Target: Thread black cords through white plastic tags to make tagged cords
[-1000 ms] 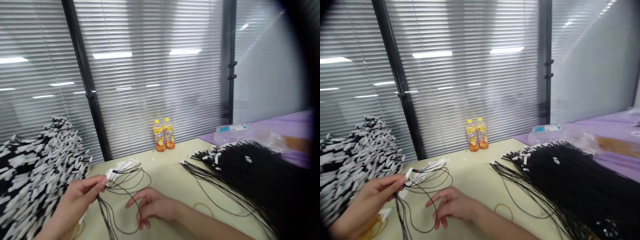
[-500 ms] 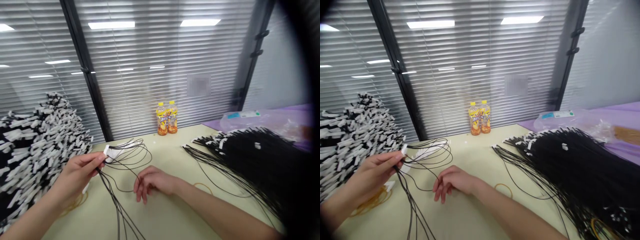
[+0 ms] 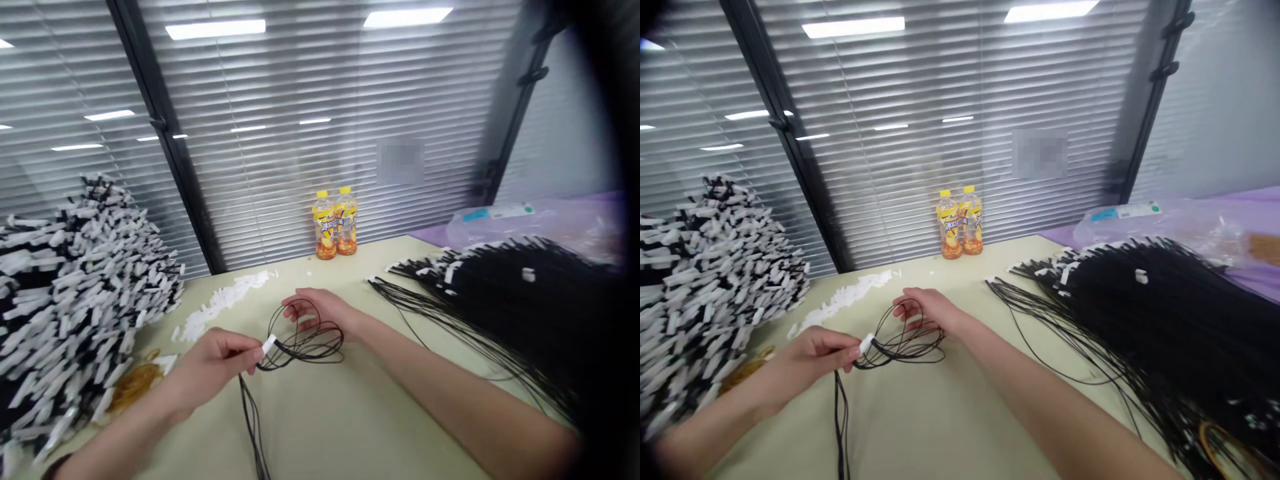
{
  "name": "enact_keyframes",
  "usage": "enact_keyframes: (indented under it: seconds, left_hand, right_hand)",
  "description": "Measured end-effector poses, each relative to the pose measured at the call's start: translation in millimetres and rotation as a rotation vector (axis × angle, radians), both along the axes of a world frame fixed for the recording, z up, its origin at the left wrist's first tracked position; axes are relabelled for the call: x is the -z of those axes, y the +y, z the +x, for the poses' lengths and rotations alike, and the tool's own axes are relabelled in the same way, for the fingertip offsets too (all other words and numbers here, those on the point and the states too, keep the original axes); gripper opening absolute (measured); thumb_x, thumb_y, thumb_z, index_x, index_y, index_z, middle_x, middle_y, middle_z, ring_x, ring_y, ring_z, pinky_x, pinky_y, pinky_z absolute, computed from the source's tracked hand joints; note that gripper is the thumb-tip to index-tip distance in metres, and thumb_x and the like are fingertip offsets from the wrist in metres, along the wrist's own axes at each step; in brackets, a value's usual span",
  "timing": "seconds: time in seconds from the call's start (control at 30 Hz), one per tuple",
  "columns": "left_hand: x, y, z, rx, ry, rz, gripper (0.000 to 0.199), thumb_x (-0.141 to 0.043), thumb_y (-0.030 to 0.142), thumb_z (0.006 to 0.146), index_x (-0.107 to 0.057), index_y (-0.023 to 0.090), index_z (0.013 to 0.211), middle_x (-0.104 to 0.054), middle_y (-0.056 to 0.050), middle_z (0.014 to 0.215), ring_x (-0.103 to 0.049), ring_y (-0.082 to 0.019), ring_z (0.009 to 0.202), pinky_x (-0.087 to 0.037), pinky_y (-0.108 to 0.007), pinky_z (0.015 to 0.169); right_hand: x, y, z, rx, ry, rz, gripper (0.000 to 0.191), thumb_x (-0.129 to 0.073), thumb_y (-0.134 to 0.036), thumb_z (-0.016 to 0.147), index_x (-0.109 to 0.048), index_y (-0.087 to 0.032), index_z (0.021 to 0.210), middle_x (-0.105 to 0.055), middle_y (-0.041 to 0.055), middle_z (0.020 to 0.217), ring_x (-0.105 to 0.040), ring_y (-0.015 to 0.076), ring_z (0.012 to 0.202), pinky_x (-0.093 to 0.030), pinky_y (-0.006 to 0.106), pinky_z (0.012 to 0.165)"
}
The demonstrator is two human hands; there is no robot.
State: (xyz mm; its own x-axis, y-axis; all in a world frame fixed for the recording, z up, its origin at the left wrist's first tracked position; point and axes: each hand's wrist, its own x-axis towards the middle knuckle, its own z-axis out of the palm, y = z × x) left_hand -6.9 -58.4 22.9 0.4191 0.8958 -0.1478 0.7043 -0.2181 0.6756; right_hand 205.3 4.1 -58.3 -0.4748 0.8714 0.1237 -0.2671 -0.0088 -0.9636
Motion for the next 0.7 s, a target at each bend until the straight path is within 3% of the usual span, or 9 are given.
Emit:
enact_keyframes:
  seconds: [0.13,0.2,0.27,0.33,0.43,0.53,0.7]
  left_hand:
    - [15.5,4.9,6.8,0.069,0.040,-0.098,0.032,-0.050,0.043,0.072,-0.059,0.014,0.065,-0.046,0.001,0.057,-0.037,-0.009,0.057,-0.026,-0.020,0.053]
    - [21.9,7.6,5.0,0.102,0.040,-0.131,0.032,-0.050,0.043,0.072,-0.058,0.013,0.062,-0.043,0.002,0.054,-0.034,-0.008,0.054,-0.024,-0.019,0.050]
    - [26.6,10.2,0.8,0.098,0.026,-0.142,0.032,-0.050,0.041,0.072,-0.057,0.013,0.059,-0.040,0.003,0.052,-0.031,-0.007,0.051,-0.021,-0.019,0.048]
    - [29.5,12.3,-4.0,0.052,0.010,-0.132,0.030,-0.050,0.038,0.072,-0.057,0.012,0.059,-0.040,0.003,0.050,-0.030,-0.006,0.050,-0.020,-0.019,0.047]
    - [31.7,13.8,-9.4,-0.027,-0.078,-0.128,0.019,-0.052,0.028,0.069,-0.062,0.012,0.065,-0.052,0.002,0.056,-0.040,-0.008,0.054,-0.027,-0.018,0.050]
    - [32.8,13.8,-11.4,-0.066,-0.223,-0.203,0.020,-0.053,0.029,0.069,-0.065,0.014,0.075,-0.061,-0.001,0.071,-0.050,-0.012,0.067,-0.036,-0.020,0.060]
    - [33.4,14.1,-11.8,-0.075,-0.255,-0.199,0.026,-0.056,0.038,0.069,-0.066,0.015,0.072,-0.060,-0.001,0.064,-0.048,-0.011,0.061,-0.034,-0.019,0.055]
  right_hand:
    - [-13.0,-2.7,6.8,0.226,-0.680,0.593,0.036,-0.041,-0.042,0.079,-0.059,-0.011,0.073,-0.056,0.0079,0.073,-0.051,0.0170,0.072,-0.038,0.030,0.069]
    - [-20.0,-11.1,1.5,0.442,-0.840,0.838,0.029,-0.042,-0.037,0.079,-0.058,-0.012,0.078,-0.054,0.0093,0.081,-0.049,0.0177,0.077,-0.036,0.030,0.071]
    - [-27.3,-25.1,-10.8,0.697,-0.874,0.921,0.024,-0.042,-0.029,0.078,-0.054,-0.013,0.091,-0.050,0.0106,0.095,-0.048,0.0170,0.080,-0.036,0.028,0.068]
    - [-33.2,-43.4,-27.7,0.834,-0.878,0.932,0.023,-0.041,-0.025,0.077,-0.051,-0.013,0.093,-0.050,0.0095,0.094,-0.048,0.0150,0.073,-0.035,0.025,0.062]
    - [-32.3,-70.6,-55.5,0.668,-0.855,0.919,0.017,-0.041,-0.027,0.076,-0.052,-0.015,0.077,-0.052,0.0033,0.071,-0.046,0.0114,0.058,-0.032,0.023,0.055]
    - [-17.1,-85.6,-77.2,0.435,-0.816,0.832,0.022,-0.042,-0.027,0.076,-0.050,-0.014,0.060,-0.052,0.0014,0.060,-0.045,0.0095,0.054,-0.030,0.021,0.052]
    - [6.7,-83.1,-87.5,0.370,-0.750,0.715,0.020,-0.047,-0.027,0.075,-0.051,-0.015,0.060,-0.052,-0.0007,0.059,-0.043,0.0076,0.052,-0.026,0.020,0.049]
